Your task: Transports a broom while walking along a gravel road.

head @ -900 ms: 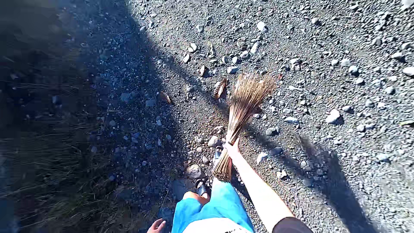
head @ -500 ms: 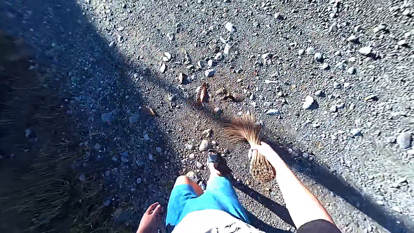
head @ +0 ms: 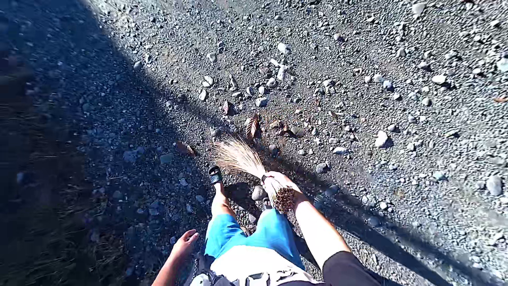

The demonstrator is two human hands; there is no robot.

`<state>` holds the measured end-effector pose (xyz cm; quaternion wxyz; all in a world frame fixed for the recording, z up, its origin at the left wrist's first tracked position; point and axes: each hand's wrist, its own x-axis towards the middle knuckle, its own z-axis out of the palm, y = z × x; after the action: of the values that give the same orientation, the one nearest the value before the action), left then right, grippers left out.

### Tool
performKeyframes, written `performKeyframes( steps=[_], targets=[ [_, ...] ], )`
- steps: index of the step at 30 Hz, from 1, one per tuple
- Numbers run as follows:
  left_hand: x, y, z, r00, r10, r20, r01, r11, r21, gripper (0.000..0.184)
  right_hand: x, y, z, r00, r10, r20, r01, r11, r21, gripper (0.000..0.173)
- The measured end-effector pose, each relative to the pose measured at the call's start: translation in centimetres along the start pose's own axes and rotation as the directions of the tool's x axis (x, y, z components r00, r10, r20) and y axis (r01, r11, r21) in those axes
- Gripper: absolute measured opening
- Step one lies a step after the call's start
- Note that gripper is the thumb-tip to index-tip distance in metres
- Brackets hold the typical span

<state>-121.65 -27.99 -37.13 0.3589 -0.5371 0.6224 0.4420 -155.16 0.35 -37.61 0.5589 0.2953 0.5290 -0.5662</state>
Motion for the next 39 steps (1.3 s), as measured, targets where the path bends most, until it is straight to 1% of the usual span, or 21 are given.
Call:
performKeyframes(
  steps=[1,2,4,6,7,9,10,12,13,15,16,19,21,23,24,27,29,31,33,37,39],
  targets=[
    [0.8,0.6,-1.8,1.000,-0.002,-0.008,0.001,0.999,-0.041,0.046,1.5,-1.7,0.4,0.983,-0.091,-0.159,0.067,0.987,-0.146,0.023],
    [1.7,0.7,-3.8,1.000,-0.006,-0.019,0.004,0.996,-0.088,0.046,3.3,-2.9,1.1,0.938,-0.170,-0.304,0.097,0.966,-0.241,0.036],
    [3.9,0.0,-7.7,0.998,-0.018,-0.059,0.008,0.987,-0.161,0.046,6.9,-4.7,3.8,0.819,-0.276,-0.504,0.151,0.950,-0.274,0.061],
    [6.3,-1.2,-11.3,0.994,-0.056,-0.099,0.036,0.981,-0.190,0.046,9.2,-7.0,9.3,0.769,-0.323,-0.551,0.217,0.943,-0.251,0.083],
    [6.3,-2.4,-12.6,0.990,-0.097,-0.100,0.076,0.978,-0.196,0.046,9.6,-6.9,12.4,0.776,-0.331,-0.537,0.243,0.942,-0.231,0.089],
    [6.6,-4.1,-15.9,0.984,-0.159,-0.077,0.144,0.974,-0.177,0.046,9.8,-6.1,19.4,0.844,-0.319,-0.431,0.277,0.948,-0.159,0.087],
    [7.1,-4.5,-17.4,0.982,-0.179,-0.059,0.167,0.971,-0.171,0.047,9.4,-5.9,22.7,0.893,-0.284,-0.349,0.260,0.959,-0.115,0.077],
    [7.8,-4.1,-19.6,0.977,-0.211,-0.040,0.201,0.964,-0.172,0.047,9.2,-4.8,27.9,0.985,-0.143,-0.099,0.140,0.990,-0.029,0.054],
    [8.1,-3.4,-20.5,0.974,-0.224,-0.037,0.213,0.960,-0.182,0.047,9.7,-4.2,30.1,0.998,-0.047,0.046,0.048,0.998,-0.026,0.046],
    [8.9,-1.3,-22.1,0.973,-0.225,-0.043,0.211,0.954,-0.213,0.046,12.0,-3.0,34.5,0.948,0.144,0.283,-0.106,0.984,-0.147,0.048],
    [9.2,-0.1,-22.6,0.976,-0.213,-0.049,0.195,0.950,-0.244,0.046,13.4,-2.7,36.7,0.907,0.242,0.344,-0.172,0.960,-0.223,0.046],
    [9.7,3.6,-23.7,0.986,-0.155,-0.054,0.128,0.932,-0.340,0.045,16.8,-3.0,41.6,0.870,0.379,0.316,-0.270,0.901,-0.339,0.020],
    [9.9,4.9,-24.3,0.991,-0.116,-0.062,0.085,0.925,-0.370,0.044,18.2,-4.7,41.1,0.934,0.297,0.199,-0.223,0.919,-0.326,0.025],
    [9.9,5.3,-24.8,0.991,-0.110,-0.072,0.074,0.921,-0.383,0.044,18.3,-7.4,38.1,0.992,0.127,-0.017,-0.127,0.952,-0.279,0.034],
    [9.8,5.3,-24.8,0.991,-0.117,-0.071,0.081,0.920,-0.383,0.045,18.0,-9.0,35.8,0.990,0.029,-0.137,-0.063,0.966,-0.250,0.036],
    [9.6,4.7,-24.5,0.985,-0.167,-0.049,0.143,0.937,-0.319,0.045,17.8,-13.5,30.0,0.889,-0.176,-0.424,0.112,0.979,-0.170,0.056],
    [9.8,4.5,-24.3,0.977,-0.211,-0.038,0.197,0.953,-0.231,0.046,17.5,-15.8,28.8,0.837,-0.237,-0.493,0.208,0.971,-0.114,0.080],
    [10.3,5.2,-24.0,0.973,-0.230,-0.035,0.222,0.964,-0.148,0.047,16.0,-17.2,29.6,0.840,-0.272,-0.470,0.272,0.960,-0.069,0.089],
    [10.5,7.7,-24.0,0.974,-0.223,-0.047,0.216,0.970,-0.110,0.048,14.1,-17.3,30.0,0.897,-0.250,-0.364,0.260,0.965,-0.021,0.087],
    [10.8,16.7,-22.7,0.985,-0.118,-0.126,0.101,0.986,-0.133,0.047,14.4,-19.7,28.5,0.992,-0.119,-0.038,0.121,0.990,0.071,0.065],
    [9.8,21.9,-21.5,0.990,-0.065,-0.124,0.048,0.989,-0.138,0.046,16.5,-22.7,25.8,0.993,-0.040,0.109,0.044,0.999,-0.031,0.042]
  ],
)
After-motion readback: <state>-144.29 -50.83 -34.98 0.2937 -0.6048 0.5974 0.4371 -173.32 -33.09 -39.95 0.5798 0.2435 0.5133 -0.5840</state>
